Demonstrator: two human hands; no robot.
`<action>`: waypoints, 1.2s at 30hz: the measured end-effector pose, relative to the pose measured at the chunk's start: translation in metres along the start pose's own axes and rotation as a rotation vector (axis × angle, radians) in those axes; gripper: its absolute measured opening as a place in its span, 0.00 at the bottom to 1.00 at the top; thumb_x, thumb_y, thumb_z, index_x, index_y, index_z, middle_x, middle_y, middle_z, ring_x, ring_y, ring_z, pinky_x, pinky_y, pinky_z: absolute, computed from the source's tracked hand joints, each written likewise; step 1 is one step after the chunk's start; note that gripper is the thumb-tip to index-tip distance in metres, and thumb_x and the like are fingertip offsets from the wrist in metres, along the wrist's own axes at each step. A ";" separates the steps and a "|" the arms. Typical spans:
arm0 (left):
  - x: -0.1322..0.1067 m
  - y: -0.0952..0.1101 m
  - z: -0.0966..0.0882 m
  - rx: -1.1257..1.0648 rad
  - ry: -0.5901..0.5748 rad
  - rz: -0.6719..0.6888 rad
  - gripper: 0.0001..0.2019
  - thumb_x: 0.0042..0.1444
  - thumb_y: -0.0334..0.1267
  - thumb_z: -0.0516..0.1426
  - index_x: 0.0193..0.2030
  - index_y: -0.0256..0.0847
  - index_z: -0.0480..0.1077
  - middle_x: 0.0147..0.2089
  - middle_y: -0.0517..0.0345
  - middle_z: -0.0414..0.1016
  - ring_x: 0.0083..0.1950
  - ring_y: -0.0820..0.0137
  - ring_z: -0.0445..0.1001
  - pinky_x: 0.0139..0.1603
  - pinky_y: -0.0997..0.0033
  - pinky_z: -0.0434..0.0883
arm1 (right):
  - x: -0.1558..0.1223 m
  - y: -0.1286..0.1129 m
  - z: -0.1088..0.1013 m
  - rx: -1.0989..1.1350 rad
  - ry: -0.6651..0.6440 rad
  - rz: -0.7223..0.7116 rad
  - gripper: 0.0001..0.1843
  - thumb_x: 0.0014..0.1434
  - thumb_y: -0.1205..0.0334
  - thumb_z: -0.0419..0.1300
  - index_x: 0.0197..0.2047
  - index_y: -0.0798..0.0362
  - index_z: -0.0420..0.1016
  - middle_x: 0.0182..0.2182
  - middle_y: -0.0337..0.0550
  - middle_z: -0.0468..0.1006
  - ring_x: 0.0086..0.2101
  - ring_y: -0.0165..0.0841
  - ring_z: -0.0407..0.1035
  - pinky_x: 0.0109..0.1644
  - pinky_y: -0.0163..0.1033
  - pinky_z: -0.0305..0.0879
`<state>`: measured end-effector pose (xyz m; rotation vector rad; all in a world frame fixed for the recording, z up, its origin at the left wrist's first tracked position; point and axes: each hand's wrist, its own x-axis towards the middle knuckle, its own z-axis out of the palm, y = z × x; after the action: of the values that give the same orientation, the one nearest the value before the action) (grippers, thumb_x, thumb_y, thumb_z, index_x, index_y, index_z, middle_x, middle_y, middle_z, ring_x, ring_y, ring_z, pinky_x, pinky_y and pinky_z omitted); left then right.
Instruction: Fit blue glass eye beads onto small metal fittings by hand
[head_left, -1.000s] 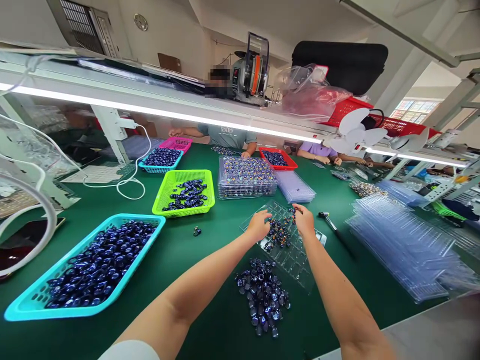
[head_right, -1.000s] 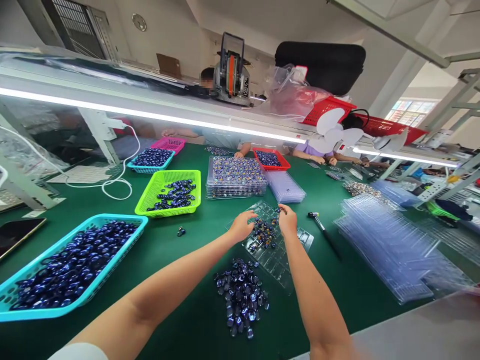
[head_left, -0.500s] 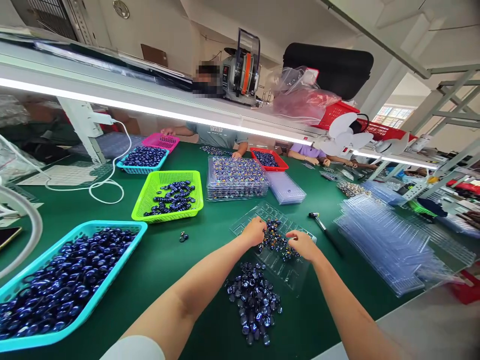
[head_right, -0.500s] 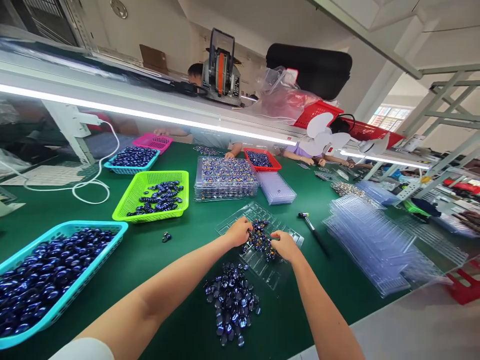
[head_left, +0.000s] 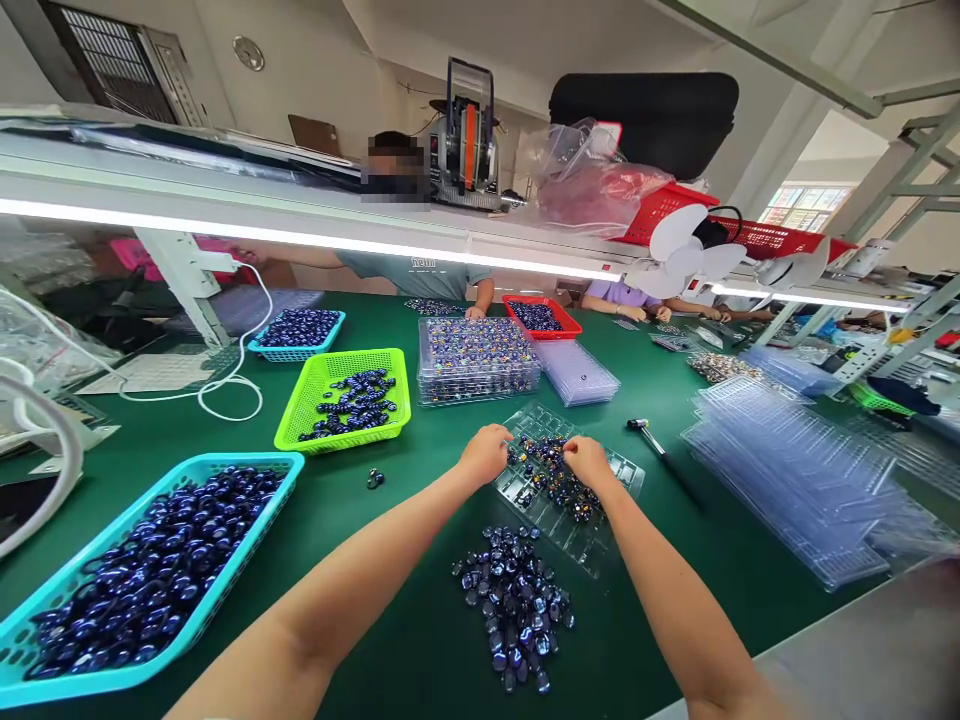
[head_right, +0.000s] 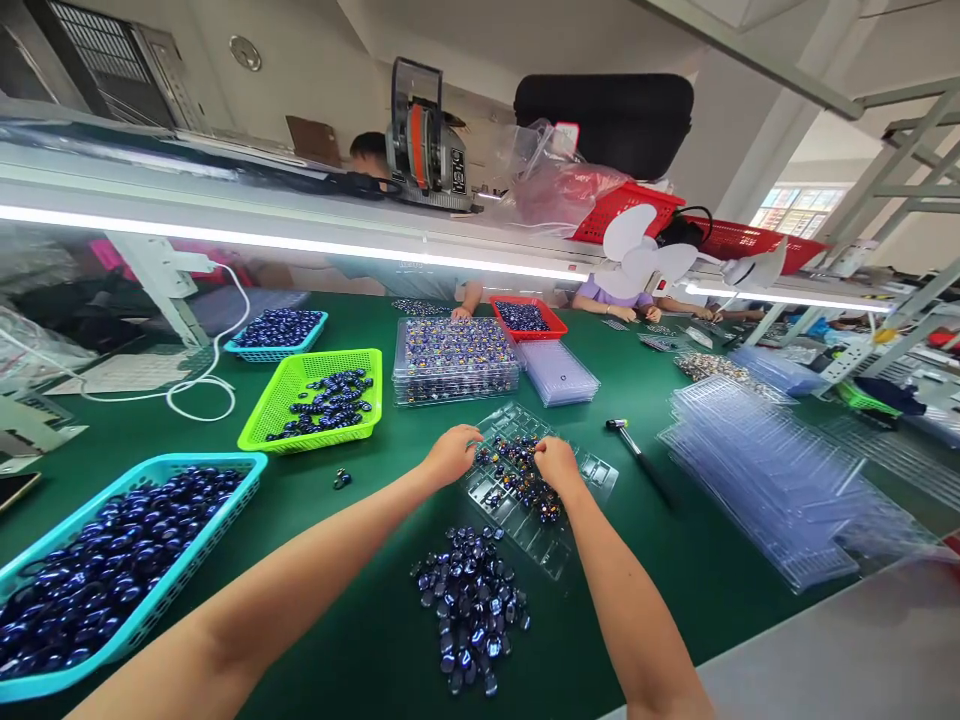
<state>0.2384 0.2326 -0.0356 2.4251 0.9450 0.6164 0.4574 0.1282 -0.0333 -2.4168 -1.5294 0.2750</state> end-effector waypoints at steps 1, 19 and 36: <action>-0.006 -0.001 -0.008 -0.001 0.016 0.005 0.12 0.61 0.27 0.54 0.46 0.38 0.77 0.56 0.46 0.76 0.60 0.60 0.72 0.62 0.58 0.69 | 0.004 0.002 -0.002 -0.009 0.019 0.002 0.16 0.67 0.56 0.59 0.55 0.53 0.71 0.53 0.48 0.74 0.48 0.37 0.72 0.51 0.49 0.72; -0.162 -0.096 -0.106 0.148 0.232 -0.354 0.19 0.59 0.31 0.51 0.56 0.32 0.71 0.60 0.38 0.71 0.65 0.53 0.67 0.67 0.52 0.63 | 0.003 -0.046 -0.005 -0.183 0.147 -0.079 0.13 0.68 0.61 0.55 0.51 0.56 0.74 0.51 0.52 0.74 0.50 0.41 0.70 0.53 0.52 0.68; -0.177 -0.140 -0.089 -0.134 0.331 -0.457 0.27 0.57 0.26 0.46 0.64 0.31 0.63 0.55 0.43 0.79 0.54 0.63 0.79 0.59 0.62 0.72 | -0.058 -0.304 0.110 -0.056 -0.192 -0.673 0.17 0.66 0.56 0.59 0.55 0.55 0.71 0.52 0.48 0.74 0.48 0.38 0.72 0.51 0.50 0.72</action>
<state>0.0017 0.2216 -0.0853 1.9251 1.4820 0.8859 0.1399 0.2137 -0.0385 -1.8001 -2.3425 0.3250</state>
